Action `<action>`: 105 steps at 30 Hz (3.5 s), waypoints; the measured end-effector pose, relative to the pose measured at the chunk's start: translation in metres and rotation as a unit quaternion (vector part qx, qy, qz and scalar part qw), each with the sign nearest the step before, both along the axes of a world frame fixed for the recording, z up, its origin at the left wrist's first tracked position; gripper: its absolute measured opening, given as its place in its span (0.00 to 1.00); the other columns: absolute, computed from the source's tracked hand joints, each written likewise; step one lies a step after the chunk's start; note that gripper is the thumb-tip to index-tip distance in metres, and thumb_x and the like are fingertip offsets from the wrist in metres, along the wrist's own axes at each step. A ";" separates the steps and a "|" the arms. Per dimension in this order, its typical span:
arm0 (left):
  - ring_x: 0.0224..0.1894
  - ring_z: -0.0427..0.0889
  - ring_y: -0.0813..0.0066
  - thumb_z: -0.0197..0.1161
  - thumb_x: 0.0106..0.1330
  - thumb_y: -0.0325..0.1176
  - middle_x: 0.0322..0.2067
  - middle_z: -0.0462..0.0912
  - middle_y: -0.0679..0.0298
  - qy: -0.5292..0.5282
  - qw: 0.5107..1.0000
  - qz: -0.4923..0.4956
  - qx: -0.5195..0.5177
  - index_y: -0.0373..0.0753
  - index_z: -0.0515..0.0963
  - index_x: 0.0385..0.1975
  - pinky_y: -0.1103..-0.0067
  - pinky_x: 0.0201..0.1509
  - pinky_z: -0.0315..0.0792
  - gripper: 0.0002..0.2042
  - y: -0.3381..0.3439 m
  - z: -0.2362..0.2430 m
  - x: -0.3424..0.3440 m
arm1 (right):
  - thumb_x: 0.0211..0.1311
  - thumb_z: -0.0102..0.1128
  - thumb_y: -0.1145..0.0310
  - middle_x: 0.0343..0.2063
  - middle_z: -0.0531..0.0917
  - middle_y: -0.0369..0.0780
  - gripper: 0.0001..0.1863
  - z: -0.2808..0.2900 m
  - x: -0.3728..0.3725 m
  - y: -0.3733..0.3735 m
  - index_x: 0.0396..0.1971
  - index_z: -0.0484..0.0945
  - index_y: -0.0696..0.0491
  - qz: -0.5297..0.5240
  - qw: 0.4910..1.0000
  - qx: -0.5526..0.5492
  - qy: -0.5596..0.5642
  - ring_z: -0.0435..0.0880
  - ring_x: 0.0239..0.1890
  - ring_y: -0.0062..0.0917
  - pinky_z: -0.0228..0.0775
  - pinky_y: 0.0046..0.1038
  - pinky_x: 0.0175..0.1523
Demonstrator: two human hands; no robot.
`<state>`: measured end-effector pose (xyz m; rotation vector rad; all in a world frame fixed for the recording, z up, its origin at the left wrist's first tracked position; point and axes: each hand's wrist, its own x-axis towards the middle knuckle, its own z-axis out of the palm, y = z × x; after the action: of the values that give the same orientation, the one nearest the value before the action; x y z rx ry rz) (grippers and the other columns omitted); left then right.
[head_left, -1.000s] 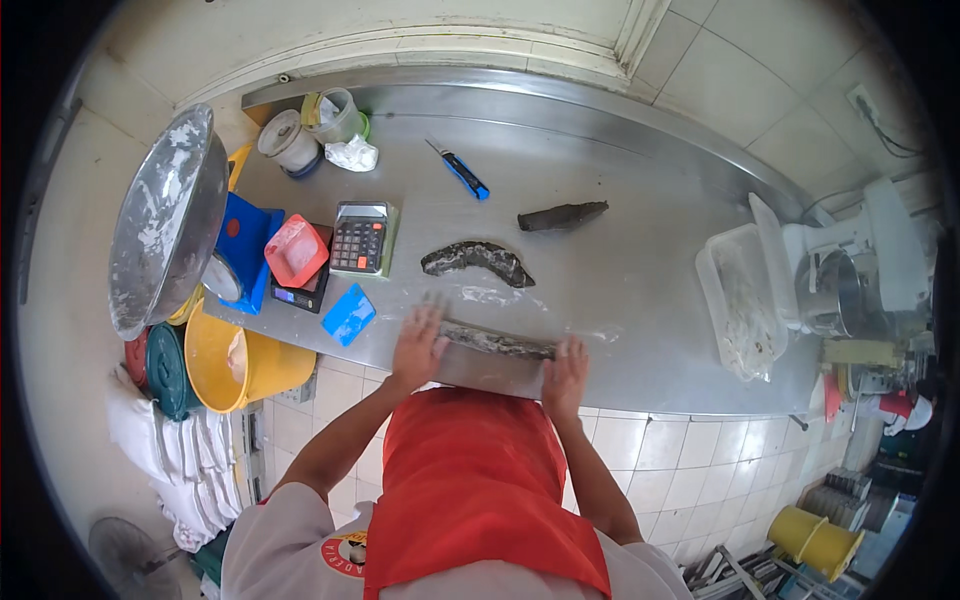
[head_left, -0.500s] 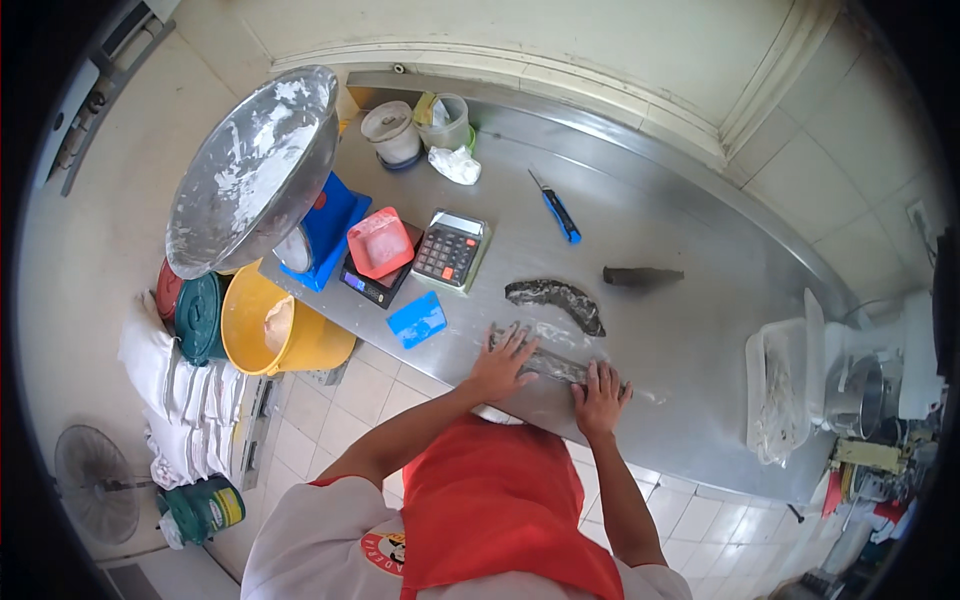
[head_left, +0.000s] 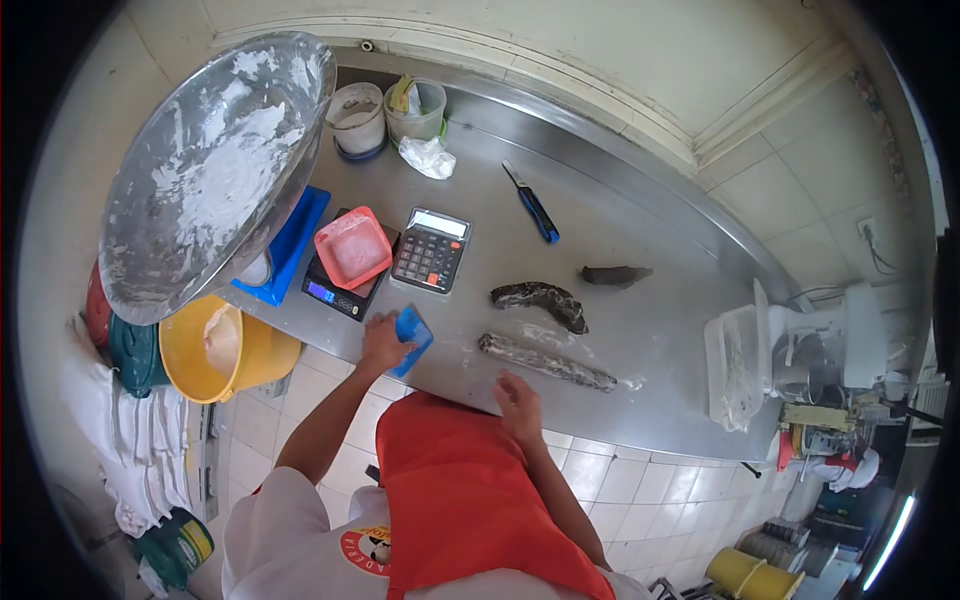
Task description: The person retrieves a container of fillings, gathers flour from a bin, and prepares a roll of dough by scraping and shaping it on a workbench before cutting it into segments using a scraper tool.
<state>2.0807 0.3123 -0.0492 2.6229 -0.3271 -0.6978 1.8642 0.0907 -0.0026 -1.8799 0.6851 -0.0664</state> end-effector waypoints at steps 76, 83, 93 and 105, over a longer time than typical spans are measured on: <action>0.49 0.81 0.59 0.68 0.49 0.61 0.41 0.83 0.57 0.019 0.945 -0.327 -0.010 0.47 0.82 0.41 0.48 0.62 0.58 0.26 -0.230 0.023 -0.057 | 0.60 0.46 0.74 0.25 0.78 0.63 0.14 0.031 0.011 -0.054 0.44 0.59 0.64 -0.045 0.944 -0.234 0.229 0.79 0.30 0.59 0.71 0.53 0.38; 0.47 0.80 0.58 0.72 0.47 0.52 0.40 0.82 0.57 -0.064 0.935 -0.337 -0.086 0.43 0.81 0.39 0.49 0.62 0.57 0.24 -0.231 0.004 -0.069 | 0.59 0.47 0.74 0.30 0.80 0.62 0.21 -0.004 0.001 -0.067 0.51 0.59 0.67 -0.025 0.953 -0.195 0.230 0.81 0.34 0.57 0.73 0.50 0.42; 0.48 0.81 0.56 0.66 0.50 0.63 0.43 0.82 0.52 0.039 0.941 -0.336 -0.013 0.40 0.76 0.47 0.51 0.59 0.61 0.34 -0.263 0.047 -0.092 | 0.62 0.48 0.71 0.27 0.79 0.63 0.21 0.043 -0.026 -0.095 0.51 0.59 0.66 -0.090 0.949 -0.198 0.227 0.78 0.32 0.60 0.70 0.55 0.40; 0.56 0.73 0.55 0.70 0.49 0.55 0.48 0.77 0.54 -0.030 0.938 -0.338 -0.071 0.48 0.80 0.45 0.51 0.58 0.64 0.26 -0.269 0.017 -0.100 | 0.60 0.46 0.73 0.26 0.79 0.62 0.16 -0.002 -0.036 -0.096 0.46 0.61 0.65 -0.045 0.952 -0.211 0.219 0.80 0.32 0.59 0.72 0.54 0.39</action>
<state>1.9810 0.0434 -0.0318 2.3731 -1.2842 -0.7573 1.8279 -0.0056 -0.0045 -2.3022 1.1298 0.1653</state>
